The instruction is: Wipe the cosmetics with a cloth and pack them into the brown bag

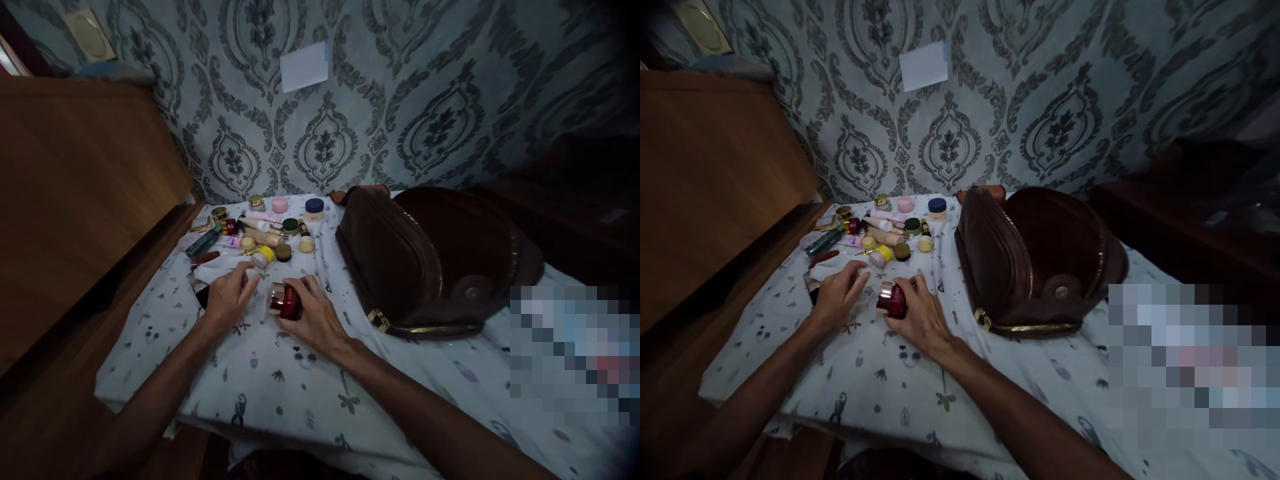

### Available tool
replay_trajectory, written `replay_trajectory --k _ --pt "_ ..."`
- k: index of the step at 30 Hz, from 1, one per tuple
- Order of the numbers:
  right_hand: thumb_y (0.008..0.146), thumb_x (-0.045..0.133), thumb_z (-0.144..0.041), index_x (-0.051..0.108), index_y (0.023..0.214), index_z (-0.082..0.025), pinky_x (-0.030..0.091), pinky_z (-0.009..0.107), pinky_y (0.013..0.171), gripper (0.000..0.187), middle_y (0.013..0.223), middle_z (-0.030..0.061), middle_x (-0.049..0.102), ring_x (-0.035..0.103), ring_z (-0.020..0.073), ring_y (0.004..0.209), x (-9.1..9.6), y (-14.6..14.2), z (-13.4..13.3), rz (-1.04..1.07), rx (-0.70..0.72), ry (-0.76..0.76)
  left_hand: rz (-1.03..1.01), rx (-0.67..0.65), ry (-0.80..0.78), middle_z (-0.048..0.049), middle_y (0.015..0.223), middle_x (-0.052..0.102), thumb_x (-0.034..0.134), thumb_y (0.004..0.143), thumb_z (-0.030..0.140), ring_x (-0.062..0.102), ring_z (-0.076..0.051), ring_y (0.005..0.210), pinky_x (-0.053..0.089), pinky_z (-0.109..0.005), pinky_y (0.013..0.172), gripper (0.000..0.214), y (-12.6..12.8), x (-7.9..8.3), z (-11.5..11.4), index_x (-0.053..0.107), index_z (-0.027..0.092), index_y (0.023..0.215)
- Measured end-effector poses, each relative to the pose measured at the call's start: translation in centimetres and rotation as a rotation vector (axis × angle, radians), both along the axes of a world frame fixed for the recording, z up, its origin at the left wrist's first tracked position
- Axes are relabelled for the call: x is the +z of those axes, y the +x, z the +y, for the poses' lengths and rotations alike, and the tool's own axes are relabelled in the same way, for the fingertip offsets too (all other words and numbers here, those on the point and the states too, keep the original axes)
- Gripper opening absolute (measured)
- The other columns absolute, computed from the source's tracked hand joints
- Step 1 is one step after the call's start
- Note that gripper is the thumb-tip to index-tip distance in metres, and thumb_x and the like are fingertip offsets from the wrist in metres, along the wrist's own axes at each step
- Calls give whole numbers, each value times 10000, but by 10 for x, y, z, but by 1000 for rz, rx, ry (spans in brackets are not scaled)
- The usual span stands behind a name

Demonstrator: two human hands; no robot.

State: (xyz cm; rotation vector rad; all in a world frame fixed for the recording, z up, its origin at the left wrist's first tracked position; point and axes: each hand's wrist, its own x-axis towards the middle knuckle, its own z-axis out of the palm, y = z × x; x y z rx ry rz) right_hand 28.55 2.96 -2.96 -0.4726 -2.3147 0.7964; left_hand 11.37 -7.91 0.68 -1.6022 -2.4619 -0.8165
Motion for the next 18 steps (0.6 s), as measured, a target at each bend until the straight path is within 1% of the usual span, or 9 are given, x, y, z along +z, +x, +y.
replay_trajectory --k 2,4,7,9,10,12,14,16,18 --pt "740 723 -321 547 1191 -221 554 398 833 494 1063 72 523 608 234 937 -1 -1 1 -6 -13 -20 149 129 73 -40 830 650 389 960 395 617 -220 796 436 -322 717 333 -15 5 -3 584 188 1133" --pt "735 719 -329 548 1193 -215 548 404 830 501 1060 74 532 611 237 931 -2 -2 3 -13 -23 -42 285 210 76 -92 984 663 411 949 349 597 -264 962 451 -368 813 315 -31 8 -7 591 180 1145" --pt "710 728 -308 548 1185 -225 541 406 822 514 1057 68 535 609 243 934 -3 -3 4 -18 -22 -78 406 243 -89 -152 1214 604 503 900 359 509 -342 1143 433 -471 916 411 -51 7 -14 545 168 1261" --pt "694 733 -283 549 1176 -234 535 404 824 519 1055 62 535 607 243 935 -3 -3 5 -12 -19 -99 432 226 -233 -177 1305 548 554 869 383 468 -381 1186 435 -521 911 486 -58 4 -17 521 167 1303" --pt "691 732 -276 549 1175 -237 532 404 829 519 1052 60 535 605 244 938 -4 -3 5 -9 -18 -103 440 212 -290 -180 1323 532 564 862 377 456 -392 1195 441 -531 898 467 -60 2 -18 540 171 1281" --pt "693 730 -276 548 1174 -238 527 402 832 516 1041 56 533 601 245 941 -4 -3 5 -4 -19 -102 457 188 -360 -172 1289 543 561 861 316 459 -389 1182 455 -519 872 332 -61 -2 -19 612 177 1159" --pt "694 728 -278 546 1175 -238 523 399 834 516 1035 54 529 599 244 939 -4 -3 5 -2 -23 -96 465 189 -349 -164 1186 581 533 867 241 492 -365 1128 466 -485 854 206 -60 -2 -18 646 174 1026" --pt "694 728 -276 545 1176 -236 520 396 838 517 1039 55 526 595 243 941 -4 -3 5 -7 -23 -99 445 208 -269 -155 1084 599 503 887 237 525 -338 1063 478 -448 822 174 -58 0 -16 645 174 966" --pt "692 730 -271 548 1173 -229 519 398 844 515 1040 56 524 591 243 946 -4 -3 5 -10 -24 -111 393 215 -141 -137 1032 603 483 910 304 545 -313 1017 486 -420 802 203 -57 4 -15 645 182 896"
